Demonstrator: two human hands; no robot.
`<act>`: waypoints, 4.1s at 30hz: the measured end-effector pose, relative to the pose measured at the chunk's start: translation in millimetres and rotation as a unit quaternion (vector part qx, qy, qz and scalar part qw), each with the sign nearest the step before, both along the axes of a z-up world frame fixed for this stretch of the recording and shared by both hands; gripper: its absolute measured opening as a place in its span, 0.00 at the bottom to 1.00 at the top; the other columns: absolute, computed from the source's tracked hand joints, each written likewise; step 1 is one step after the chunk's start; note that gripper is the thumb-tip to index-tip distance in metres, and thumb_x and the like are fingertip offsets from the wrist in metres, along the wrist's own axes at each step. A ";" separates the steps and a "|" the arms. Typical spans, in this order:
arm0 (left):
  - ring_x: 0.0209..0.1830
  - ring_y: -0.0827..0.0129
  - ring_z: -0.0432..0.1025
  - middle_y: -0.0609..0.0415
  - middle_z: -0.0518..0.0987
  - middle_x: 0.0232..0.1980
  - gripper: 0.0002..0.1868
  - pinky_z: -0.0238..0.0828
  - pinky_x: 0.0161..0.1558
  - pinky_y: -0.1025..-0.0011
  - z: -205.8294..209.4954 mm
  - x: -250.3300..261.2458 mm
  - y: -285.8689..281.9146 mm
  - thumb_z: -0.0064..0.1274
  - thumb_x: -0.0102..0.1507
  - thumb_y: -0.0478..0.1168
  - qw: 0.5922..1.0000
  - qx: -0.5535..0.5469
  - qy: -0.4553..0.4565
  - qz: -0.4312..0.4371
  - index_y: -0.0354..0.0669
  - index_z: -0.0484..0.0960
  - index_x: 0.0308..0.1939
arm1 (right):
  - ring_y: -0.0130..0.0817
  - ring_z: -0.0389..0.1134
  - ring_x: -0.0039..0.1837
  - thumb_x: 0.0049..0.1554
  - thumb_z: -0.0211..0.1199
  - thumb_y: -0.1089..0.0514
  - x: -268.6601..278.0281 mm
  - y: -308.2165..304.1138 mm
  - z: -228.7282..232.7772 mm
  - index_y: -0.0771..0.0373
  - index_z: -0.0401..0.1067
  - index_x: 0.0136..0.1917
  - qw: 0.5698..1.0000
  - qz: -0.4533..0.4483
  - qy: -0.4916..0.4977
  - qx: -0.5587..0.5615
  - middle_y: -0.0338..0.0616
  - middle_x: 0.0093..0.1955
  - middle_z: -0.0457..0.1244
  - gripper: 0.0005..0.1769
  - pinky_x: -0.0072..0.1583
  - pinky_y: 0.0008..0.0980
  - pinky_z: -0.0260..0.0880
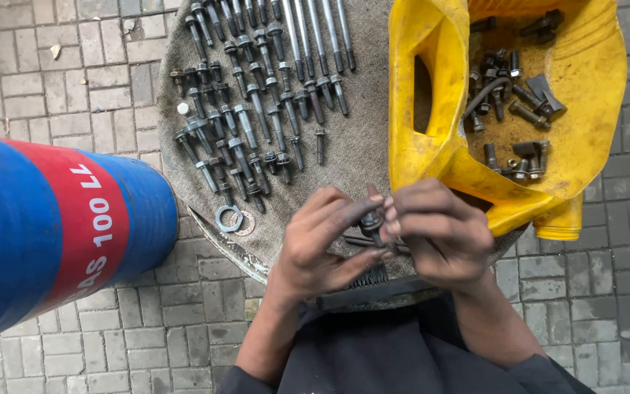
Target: The person sits on a paved surface and cleans a bolt by hand, then uses a wire brush to scrub it. They handle the bolt and brush over a collection of similar hardware laid out on a cloth.
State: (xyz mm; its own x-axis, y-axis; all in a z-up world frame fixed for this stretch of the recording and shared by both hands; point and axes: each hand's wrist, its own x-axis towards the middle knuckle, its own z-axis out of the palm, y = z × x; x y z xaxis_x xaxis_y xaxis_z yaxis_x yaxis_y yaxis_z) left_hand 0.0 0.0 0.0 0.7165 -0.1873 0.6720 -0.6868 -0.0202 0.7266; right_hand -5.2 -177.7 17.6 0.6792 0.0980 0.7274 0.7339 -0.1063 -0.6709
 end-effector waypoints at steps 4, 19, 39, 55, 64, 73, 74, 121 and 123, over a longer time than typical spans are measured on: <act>0.27 0.63 0.69 0.47 0.81 0.28 0.26 0.72 0.34 0.65 -10.9 16.1 -0.8 0.68 0.59 0.47 0.999 -0.022 -0.026 0.017 0.35 0.83 0.56 | 0.45 0.73 0.40 0.51 0.63 0.82 17.9 -1.5 -7.3 0.68 0.78 0.39 1.000 0.004 0.010 0.001 0.51 0.37 0.68 0.13 0.45 0.41 0.78; 0.26 0.63 0.70 0.48 0.82 0.28 0.24 0.72 0.33 0.66 -26.3 16.7 0.5 0.68 0.59 0.46 0.998 -0.050 -0.018 0.017 0.35 0.86 0.53 | 0.44 0.71 0.38 0.49 0.63 0.82 19.0 6.5 -19.5 0.64 0.79 0.38 1.000 0.017 -0.012 0.005 0.49 0.36 0.67 0.15 0.45 0.45 0.78; 0.25 0.61 0.68 0.48 0.79 0.27 0.23 0.73 0.32 0.65 -14.8 14.7 -6.5 0.67 0.60 0.44 0.997 -0.074 -0.002 -0.005 0.33 0.85 0.53 | 0.45 0.73 0.42 0.49 0.61 0.80 12.5 -0.7 -9.3 0.61 0.81 0.41 0.999 0.048 0.012 0.010 0.49 0.39 0.69 0.17 0.50 0.44 0.80; 0.22 0.62 0.65 0.49 0.75 0.24 0.21 0.72 0.30 0.64 -18.1 15.6 -8.7 0.65 0.61 0.43 0.997 -0.082 -0.018 0.000 0.28 0.85 0.50 | 0.42 0.73 0.40 0.47 0.67 0.76 11.4 -3.1 -16.4 0.60 0.81 0.39 0.999 0.044 0.006 0.020 0.47 0.38 0.69 0.13 0.48 0.43 0.81; 0.22 0.63 0.65 0.49 0.74 0.23 0.23 0.69 0.28 0.65 -29.7 18.6 -4.9 0.65 0.62 0.45 0.998 -0.026 -0.049 0.033 0.29 0.85 0.52 | 0.43 0.72 0.39 0.50 0.64 0.80 17.0 4.9 -14.0 0.62 0.80 0.38 0.999 0.026 0.020 0.004 0.48 0.36 0.68 0.14 0.47 0.44 0.80; 0.21 0.63 0.65 0.49 0.73 0.24 0.25 0.69 0.26 0.65 -31.7 12.0 -6.6 0.62 0.64 0.48 0.998 -0.006 -0.057 0.036 0.28 0.84 0.54 | 0.40 0.70 0.37 0.51 0.64 0.80 13.5 1.3 -13.1 0.63 0.80 0.38 0.995 0.057 0.064 0.039 0.47 0.35 0.66 0.14 0.45 0.42 0.80; 0.21 0.62 0.66 0.49 0.74 0.25 0.24 0.69 0.26 0.65 -31.0 10.9 -7.1 0.61 0.65 0.47 0.998 -0.008 -0.054 0.033 0.28 0.84 0.54 | 0.41 0.71 0.38 0.51 0.64 0.80 13.9 1.7 -13.4 0.63 0.80 0.38 0.996 0.054 0.064 0.034 0.47 0.35 0.66 0.14 0.45 0.43 0.79; 0.20 0.58 0.67 0.46 0.74 0.25 0.23 0.68 0.26 0.62 171.1 -17.3 -18.1 0.58 0.66 0.46 0.997 -0.056 -0.044 0.008 0.24 0.83 0.53 | 0.48 0.73 0.40 0.51 0.63 0.79 -14.6 -17.1 161.1 0.64 0.80 0.39 0.998 0.049 0.020 0.031 0.51 0.37 0.68 0.12 0.44 0.42 0.78; 0.33 0.57 0.67 0.46 0.74 0.36 0.27 0.64 0.39 0.62 166.7 -28.8 -9.7 0.49 0.73 0.50 0.995 0.091 -0.009 -0.028 0.27 0.73 0.63 | 0.49 0.72 0.46 0.58 0.60 0.69 -33.6 -21.7 172.5 0.65 0.74 0.44 0.998 0.050 0.028 -0.034 0.49 0.45 0.67 0.04 0.51 0.37 0.81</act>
State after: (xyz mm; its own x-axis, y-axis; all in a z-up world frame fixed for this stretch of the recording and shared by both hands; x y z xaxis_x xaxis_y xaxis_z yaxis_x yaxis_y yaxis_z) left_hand -28.8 -9.7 166.7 0.6896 -0.3461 0.6361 -0.7036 -0.1121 0.7017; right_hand -38.8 -199.5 190.1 0.7028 0.2144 0.6783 0.7048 -0.0805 -0.7048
